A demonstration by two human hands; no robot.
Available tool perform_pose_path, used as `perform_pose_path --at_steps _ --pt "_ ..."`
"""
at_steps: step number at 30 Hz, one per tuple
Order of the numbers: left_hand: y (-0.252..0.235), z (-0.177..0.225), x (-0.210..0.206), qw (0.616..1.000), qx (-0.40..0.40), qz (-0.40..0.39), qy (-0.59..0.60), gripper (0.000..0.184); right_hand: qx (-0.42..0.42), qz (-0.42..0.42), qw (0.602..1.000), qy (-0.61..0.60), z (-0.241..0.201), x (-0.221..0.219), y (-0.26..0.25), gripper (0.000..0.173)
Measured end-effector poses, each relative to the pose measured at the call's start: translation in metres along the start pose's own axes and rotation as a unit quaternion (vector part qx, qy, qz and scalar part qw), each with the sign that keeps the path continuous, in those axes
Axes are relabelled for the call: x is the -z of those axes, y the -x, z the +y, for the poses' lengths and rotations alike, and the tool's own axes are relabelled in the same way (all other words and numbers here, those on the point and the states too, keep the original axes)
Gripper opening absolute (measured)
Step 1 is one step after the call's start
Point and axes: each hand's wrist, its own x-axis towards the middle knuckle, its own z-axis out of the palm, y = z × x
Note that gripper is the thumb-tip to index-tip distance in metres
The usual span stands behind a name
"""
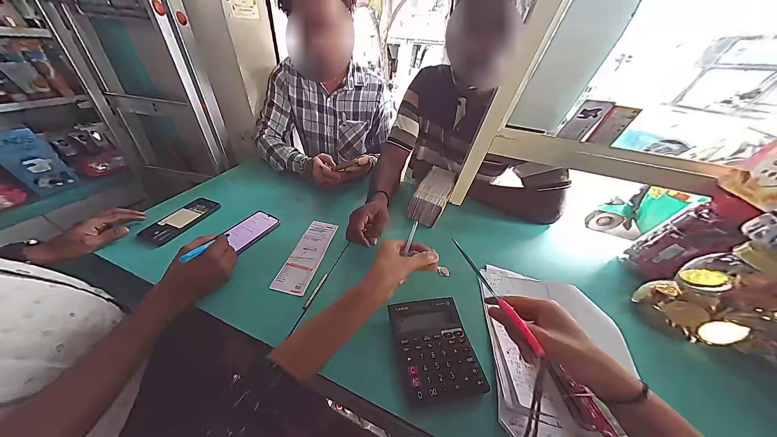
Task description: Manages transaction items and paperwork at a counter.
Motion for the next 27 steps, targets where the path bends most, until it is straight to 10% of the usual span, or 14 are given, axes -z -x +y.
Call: perform_pose_path --at_steps 6,9,16,27 --pt "0.09 -0.026 0.025 0.983 -0.17 -0.064 0.002 0.016 -0.095 -0.033 0.92 0.379 -0.011 -0.003 0.014 0.042" --pt "0.112 -0.051 0.011 0.983 -0.182 -0.02 0.027 0.02 0.137 0.142 0.859 0.473 -0.019 -0.034 0.033 0.043" --pt "0.121 -0.072 -0.017 0.982 -0.183 -0.012 0.044 0.028 0.46 0.087 0.826 0.315 -0.026 -0.089 0.056 0.022" --pt "0.103 -0.049 0.005 0.92 -0.324 -0.081 -0.205 0.031 0.086 0.395 0.834 0.376 0.048 0.023 0.124 0.033"
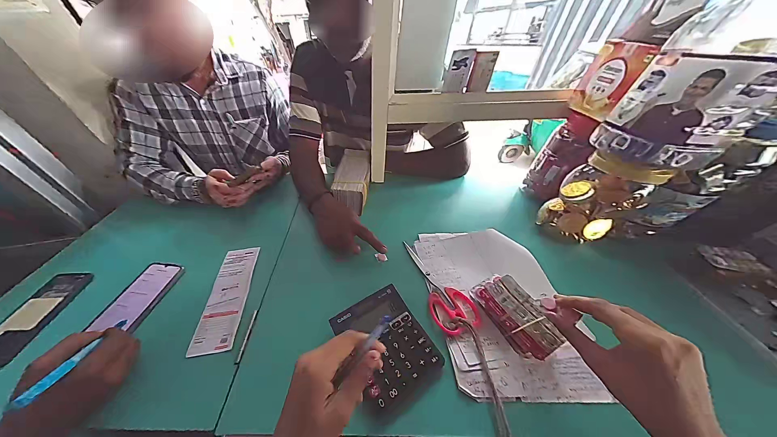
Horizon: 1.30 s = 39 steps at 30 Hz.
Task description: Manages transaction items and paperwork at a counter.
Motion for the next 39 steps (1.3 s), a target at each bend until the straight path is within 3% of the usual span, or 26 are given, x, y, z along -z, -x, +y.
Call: perform_pose_path --at_steps 4,8,11,15,20,25,28,34,39 --pt "-0.066 0.02 -0.046 0.978 -0.144 -0.094 -0.118 0.016 0.01 -0.01 1.0 -0.003 0.012 -0.02 0.016 0.029" --pt "-0.126 0.034 -0.118 0.923 -0.07 -0.344 -0.157 0.025 0.007 -0.02 1.0 0.006 0.006 -0.028 0.02 0.025" --pt "-0.145 0.039 -0.155 0.889 -0.021 -0.412 -0.201 0.024 0.011 -0.015 1.0 0.002 0.005 -0.029 0.024 0.024" --pt "-0.151 0.067 -0.165 0.864 0.034 -0.424 -0.27 0.022 0.025 -0.004 1.0 -0.016 0.013 -0.028 0.026 0.025" --pt "-0.145 0.074 -0.178 0.842 0.029 -0.45 -0.295 0.026 0.045 -0.033 0.998 -0.033 0.015 -0.023 0.023 0.025" --pt "-0.151 0.039 -0.171 0.899 0.058 -0.412 -0.136 0.034 0.033 -0.07 0.996 -0.04 0.012 -0.02 0.008 0.016" --pt "-0.15 0.029 -0.173 0.907 0.04 -0.411 -0.087 0.032 -0.001 -0.086 0.996 -0.027 0.008 -0.022 0.0 0.009" --pt "-0.141 0.033 -0.146 0.921 0.026 -0.384 -0.065 0.028 -0.048 -0.129 0.986 -0.093 0.022 -0.015 -0.005 0.027" --pt "-0.078 0.049 -0.066 0.966 -0.115 -0.226 -0.041 0.023 0.086 -0.119 0.983 -0.113 0.001 0.009 -0.045 0.025"
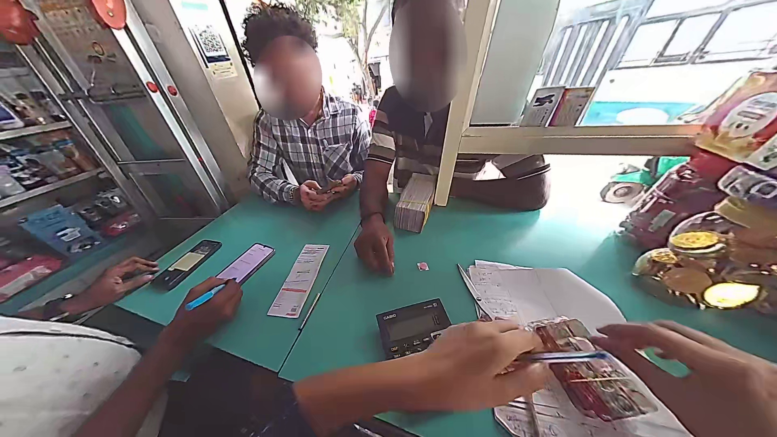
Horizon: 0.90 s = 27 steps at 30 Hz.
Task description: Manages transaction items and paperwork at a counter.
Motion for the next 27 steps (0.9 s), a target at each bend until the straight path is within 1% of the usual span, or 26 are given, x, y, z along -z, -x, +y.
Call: perform_pose_path --at_steps 2,3,4,5,6,7,9,10,12,14,17,20,23,24,26,27 --pt "0.045 -0.004 0.008 0.989 -0.068 0.111 -0.068 0.023 0.083 0.018 0.996 0.029 -0.015 -0.009 -0.027 0.027" --pt "0.067 -0.009 0.012 0.975 -0.091 0.164 -0.121 0.026 0.123 0.028 0.991 0.044 -0.021 -0.02 -0.043 0.027" --pt "0.089 -0.015 0.014 0.956 -0.097 0.215 -0.176 0.029 0.153 0.017 0.987 0.048 -0.027 -0.031 -0.057 0.023" --pt "0.11 -0.023 0.015 0.933 -0.086 0.265 -0.227 0.03 0.173 -0.011 0.984 0.044 -0.034 -0.042 -0.071 0.017" --pt "0.131 -0.032 0.016 0.91 -0.064 0.31 -0.267 0.029 0.178 -0.055 0.982 0.031 -0.042 -0.053 -0.083 0.011" --pt "0.147 -0.042 0.016 0.889 -0.04 0.352 -0.29 0.028 0.171 -0.105 0.979 0.029 -0.049 -0.064 -0.097 0.01" --pt "0.168 -0.06 0.015 0.859 0.013 0.418 -0.295 0.026 0.141 -0.216 0.965 0.056 -0.062 -0.085 -0.125 0.016" --pt "0.174 -0.068 0.013 0.851 0.03 0.439 -0.287 0.026 0.115 -0.269 0.953 0.076 -0.068 -0.095 -0.138 0.021" --pt "0.179 -0.08 0.007 0.843 0.045 0.462 -0.271 0.023 0.086 -0.331 0.933 0.111 -0.075 -0.119 -0.159 0.027" --pt "0.179 -0.085 0.004 0.846 0.05 0.454 -0.275 0.022 0.073 -0.366 0.918 0.136 -0.077 -0.14 -0.171 0.031" --pt "0.18 -0.086 0.005 0.847 0.051 0.449 -0.28 0.018 0.049 -0.4 0.901 0.161 -0.081 -0.154 -0.175 0.034" --pt "0.181 -0.086 0.005 0.847 0.065 0.454 -0.27 0.019 0.04 -0.374 0.913 0.159 -0.083 -0.156 -0.175 0.035" --pt "0.18 -0.086 0.005 0.847 0.071 0.453 -0.269 0.021 0.057 -0.33 0.933 0.128 -0.093 -0.136 -0.163 0.032" --pt "0.18 -0.086 0.005 0.848 0.073 0.451 -0.27 0.022 0.085 -0.304 0.942 0.112 -0.095 -0.127 -0.152 0.03" --pt "0.181 -0.087 0.005 0.851 0.074 0.448 -0.264 0.023 0.18 -0.203 0.96 0.073 -0.092 -0.11 -0.121 0.021" --pt "0.181 -0.087 0.005 0.853 0.076 0.445 -0.261 0.024 0.218 -0.155 0.961 0.066 -0.091 -0.103 -0.104 0.018"
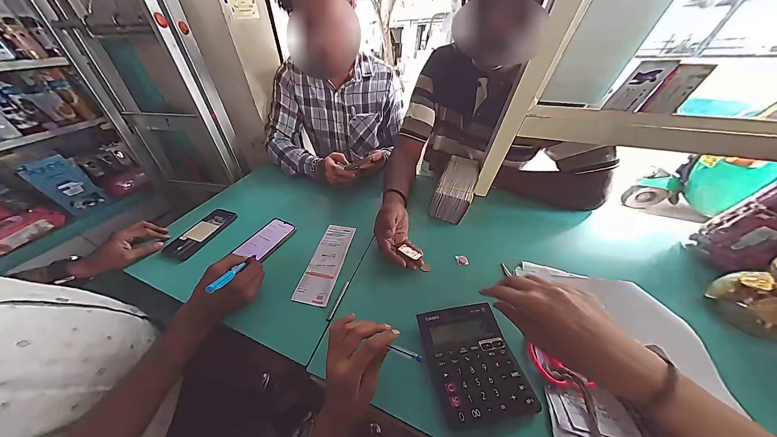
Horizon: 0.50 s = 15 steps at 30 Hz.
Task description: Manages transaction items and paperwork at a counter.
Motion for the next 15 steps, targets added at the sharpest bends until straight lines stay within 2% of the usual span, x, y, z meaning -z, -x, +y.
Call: perform_pose_path --at_steps 2,5,8,11,15 --pt "0.0 0.002 0.002 1.0 0.007 -0.006 0.002 0.025 0.02 0.045 0.999 0.016 -0.014 0.007 0.035 0.02" --pt "0.001 0.005 0.003 0.999 0.029 -0.007 0.013 0.027 -0.057 0.003 0.998 -0.031 -0.037 0.023 0.081 0.024" --pt "0.002 0.007 0.002 0.999 0.048 -0.01 0.023 0.03 -0.127 0.113 0.98 -0.102 -0.044 -0.006 0.114 0.023" --pt "0.001 0.007 0.001 0.998 0.065 -0.011 0.016 0.033 -0.147 0.217 0.951 -0.163 -0.049 -0.043 0.122 0.018" --pt "0.002 0.01 0.001 0.997 0.078 -0.014 -0.001 0.036 -0.14 0.224 0.953 -0.145 -0.056 -0.064 0.117 0.019"
